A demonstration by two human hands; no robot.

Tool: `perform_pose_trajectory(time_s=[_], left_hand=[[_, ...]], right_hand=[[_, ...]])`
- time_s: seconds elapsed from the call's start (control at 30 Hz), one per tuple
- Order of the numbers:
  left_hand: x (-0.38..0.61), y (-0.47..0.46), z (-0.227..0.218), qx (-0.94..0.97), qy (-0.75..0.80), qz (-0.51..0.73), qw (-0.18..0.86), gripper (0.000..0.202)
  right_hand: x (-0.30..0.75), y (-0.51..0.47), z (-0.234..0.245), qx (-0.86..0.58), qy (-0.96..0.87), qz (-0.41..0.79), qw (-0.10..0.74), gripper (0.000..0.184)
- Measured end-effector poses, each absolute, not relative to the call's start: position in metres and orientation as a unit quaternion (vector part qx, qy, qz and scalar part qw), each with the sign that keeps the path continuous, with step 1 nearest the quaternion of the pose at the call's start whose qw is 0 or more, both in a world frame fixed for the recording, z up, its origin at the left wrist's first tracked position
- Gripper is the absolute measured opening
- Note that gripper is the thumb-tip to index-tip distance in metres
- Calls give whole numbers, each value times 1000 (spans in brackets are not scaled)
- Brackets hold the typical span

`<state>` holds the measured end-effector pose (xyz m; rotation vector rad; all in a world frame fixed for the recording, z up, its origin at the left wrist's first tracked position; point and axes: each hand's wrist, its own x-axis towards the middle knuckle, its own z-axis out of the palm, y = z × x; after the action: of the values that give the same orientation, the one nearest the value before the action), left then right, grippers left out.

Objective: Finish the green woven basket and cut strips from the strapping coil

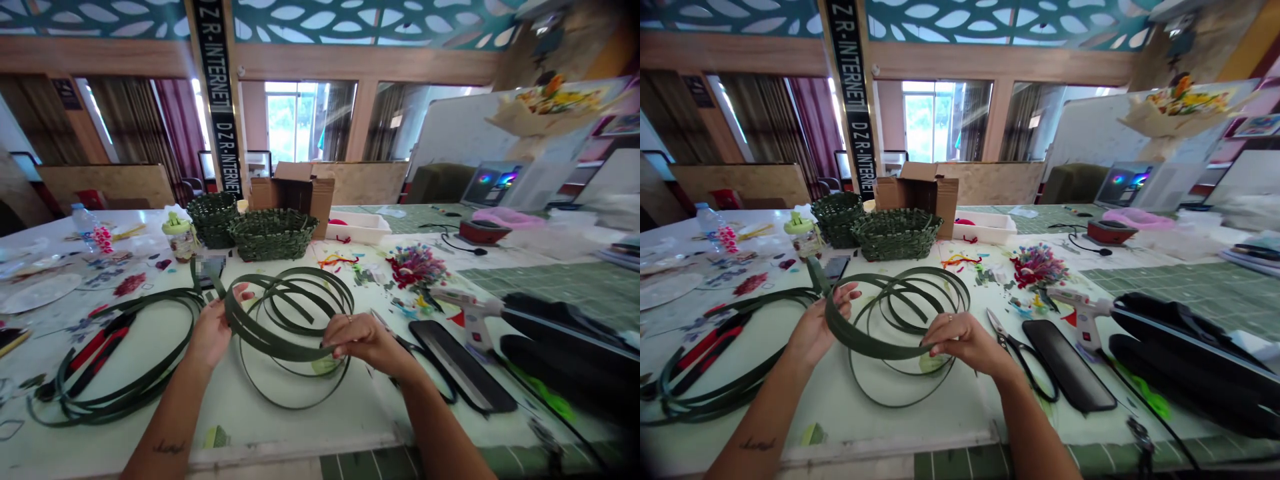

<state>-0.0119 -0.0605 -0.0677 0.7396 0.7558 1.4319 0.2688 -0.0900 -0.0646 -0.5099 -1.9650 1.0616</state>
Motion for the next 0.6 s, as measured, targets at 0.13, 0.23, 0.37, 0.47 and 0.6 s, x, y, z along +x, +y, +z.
perform_pose_trajectory(time_s=[0.13, 0.23, 0.37, 0.47, 0.6], left_hand=[[-17, -61, -65, 309, 314, 633, 637, 31], [-18, -63, -62, 298, 348, 647, 609, 32], [-19, -65, -59, 301, 357, 658, 591, 30], [-17, -66, -58, 314, 353, 651, 594, 31], [-14, -67, -59, 345, 363, 620, 605, 41]], right_hand=[[266, -91, -66, -241, -809, 405, 352, 13], [265, -92, -68, -276, -828, 366, 324, 10], [264, -90, -71, -327, -850, 305, 278, 10], [264, -88, -75, -366, -862, 241, 254, 17], [263, -86, -79, -400, -872, 165, 227, 24]])
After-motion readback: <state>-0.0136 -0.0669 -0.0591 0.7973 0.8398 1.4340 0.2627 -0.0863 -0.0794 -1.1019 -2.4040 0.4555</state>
